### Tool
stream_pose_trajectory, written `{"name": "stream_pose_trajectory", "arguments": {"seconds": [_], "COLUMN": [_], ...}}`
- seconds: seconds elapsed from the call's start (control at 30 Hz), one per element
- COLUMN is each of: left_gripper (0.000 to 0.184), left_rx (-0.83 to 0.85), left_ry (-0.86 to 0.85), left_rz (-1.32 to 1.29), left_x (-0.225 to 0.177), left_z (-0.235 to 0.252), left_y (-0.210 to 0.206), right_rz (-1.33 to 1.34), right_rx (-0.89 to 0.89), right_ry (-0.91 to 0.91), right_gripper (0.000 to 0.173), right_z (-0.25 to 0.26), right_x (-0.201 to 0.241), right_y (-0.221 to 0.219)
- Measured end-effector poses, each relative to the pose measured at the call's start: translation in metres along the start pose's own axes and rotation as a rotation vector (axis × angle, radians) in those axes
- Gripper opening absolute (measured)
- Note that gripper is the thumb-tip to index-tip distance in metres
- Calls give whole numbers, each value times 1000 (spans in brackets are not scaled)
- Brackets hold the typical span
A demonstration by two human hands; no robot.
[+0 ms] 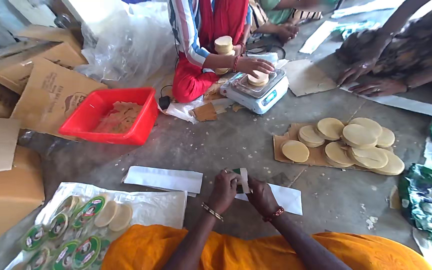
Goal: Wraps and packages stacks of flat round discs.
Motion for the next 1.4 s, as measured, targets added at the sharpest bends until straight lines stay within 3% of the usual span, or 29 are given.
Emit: {"name": "stream_pose_trajectory", "arguments": {"seconds": [0.13, 0.3, 0.77, 0.87, 0.97, 1.03, 1.1, 1.13, 1.2, 1.27, 1.33, 1.4], "left_gripper": [22, 18, 17, 17, 18, 19, 22, 21, 19, 15, 16, 19], "left_rx": [-104, -166, 132, 193, 220, 244, 259, 238, 149, -14, -213, -401], "left_ry": [-178, -211, -200, -198, -201, -182, -146, -147, -176, -220, -255, -286], "left_rz": [141, 147, 285, 324, 364, 374, 372, 365, 321, 250, 169, 83], "left_x": [7, 7, 3, 5, 6, 6, 4, 3, -2, -13, -28, -39], "left_z": [1, 1, 19, 23, 28, 30, 33, 34, 33, 25, 10, -9], "left_y": [-24, -25, -22, -23, -22, -20, -19, -19, -20, -20, -13, -1], "right_rz": [-13, -2, 233, 274, 285, 435, 777, 1003, 1517, 1833, 1895, 1921], "right_rx": [7, 16, 22, 37, 20, -86, -238, -236, -96, -85, -244, -457], "right_ry": [-10, -6, -113, -121, -199, -395, -673, -776, -924, -989, -946, -874], "right_gripper": [22, 18, 27, 32, 50, 51, 25, 24, 50, 78, 87, 83], "right_z": [0, 0, 1, 2, -5, -24, -50, -61, -71, -68, -53, -38], "right_x": [-2, -5, -18, -20, -24, -26, -15, 0, 42, 65, 69, 65], "right_y": [-1, -2, -2, -3, 10, 19, 8, -7, -38, -61, -65, -58]}}
Point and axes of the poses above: each hand's wrist, its own z-axis towards the middle knuckle, its own y-axis out of the back of the hand, x = y × z, the point moved 4 cm from there along z, towards the middle knuckle, and after that the axes turned 8 degrees about x, right-handed, at the moved point
